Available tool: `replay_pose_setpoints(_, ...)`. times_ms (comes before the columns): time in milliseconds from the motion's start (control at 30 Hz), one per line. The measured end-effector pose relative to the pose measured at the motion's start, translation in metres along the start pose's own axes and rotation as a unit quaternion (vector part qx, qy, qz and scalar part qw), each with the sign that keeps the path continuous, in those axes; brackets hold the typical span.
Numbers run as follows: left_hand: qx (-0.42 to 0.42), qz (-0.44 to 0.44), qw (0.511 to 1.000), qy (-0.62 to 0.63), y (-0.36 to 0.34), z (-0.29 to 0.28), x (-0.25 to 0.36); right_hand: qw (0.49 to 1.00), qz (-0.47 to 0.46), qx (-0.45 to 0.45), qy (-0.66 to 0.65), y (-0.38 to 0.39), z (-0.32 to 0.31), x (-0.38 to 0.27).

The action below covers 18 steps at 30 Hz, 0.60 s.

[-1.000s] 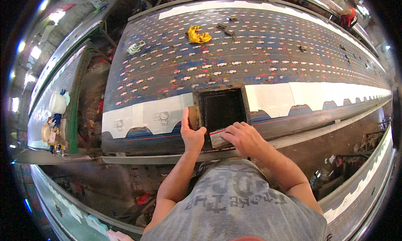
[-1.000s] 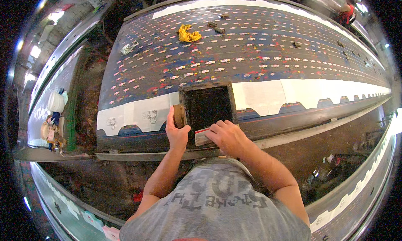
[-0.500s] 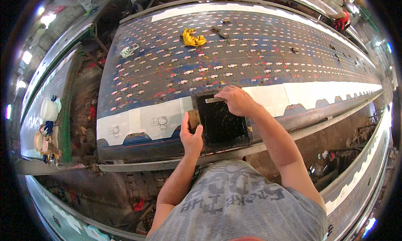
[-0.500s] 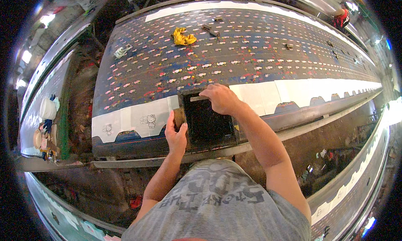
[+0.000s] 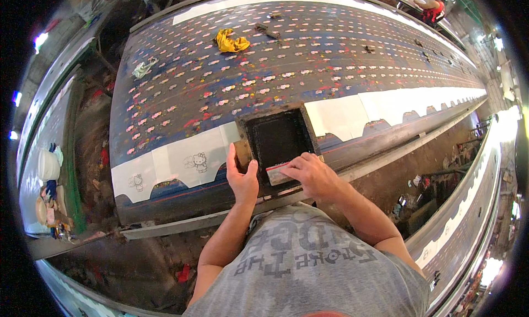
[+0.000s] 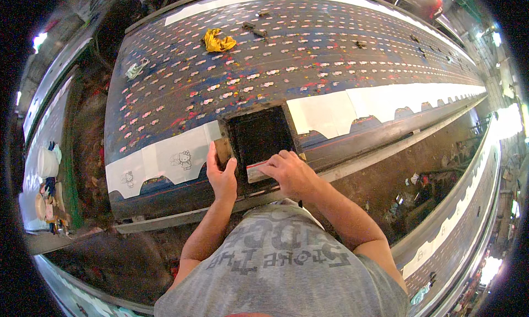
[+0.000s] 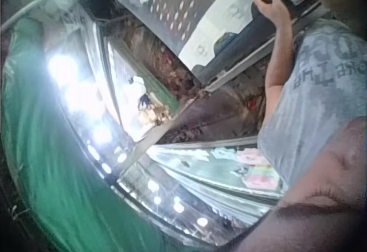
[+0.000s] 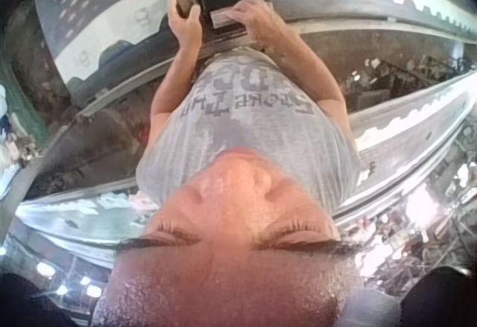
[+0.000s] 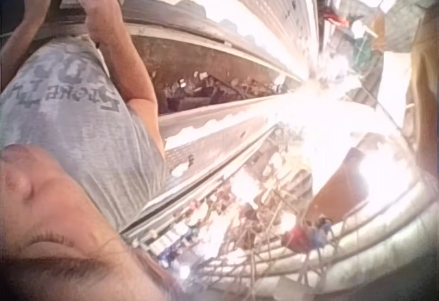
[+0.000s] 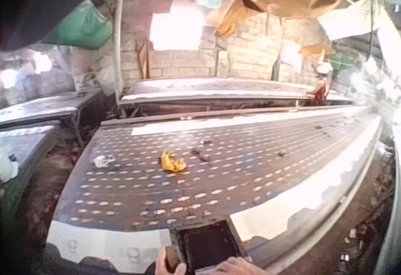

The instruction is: The person repeatedly rubs a small rectangular block against a long textile roll to transfer a pattern. They occasionally pause to reposition the block and smooth the fabric. The task is performed continuously along the length of the textile.

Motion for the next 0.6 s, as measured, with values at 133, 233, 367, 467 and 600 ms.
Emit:
replay_pose_setpoints(133,0.010,0.022,0.997,-0.067,0.000,0.004,0.009,1.000,-0.007,0.012,0.010,0.015,0.004,0.000)
replay_pose_setpoints(233,0.020,0.023,0.990,-0.136,0.000,0.005,0.019,0.998,-0.015,0.062,-0.027,0.022,0.005,0.009)
replay_pose_setpoints(367,0.041,0.029,0.995,-0.082,0.008,0.020,0.031,0.989,-0.024,0.135,-0.047,0.039,-0.006,0.024)
replay_pose_setpoints(467,0.045,0.052,0.997,-0.043,0.017,0.051,0.035,0.987,-0.011,0.150,-0.062,0.059,-0.020,0.043)
replay_pose_setpoints(600,0.047,0.070,0.996,-0.019,0.027,0.115,0.031,0.984,-0.008,0.163,-0.069,0.095,-0.048,0.086)
Point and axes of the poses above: each hand's wrist, its own y-axis away from the middle knuckle, its own z-axis out of the palm, x = y × z, the point moved 4 cm from there along -y, towards the middle knuckle, and after that the axes turned 3 degrees about -y, right-handed, at the moved point
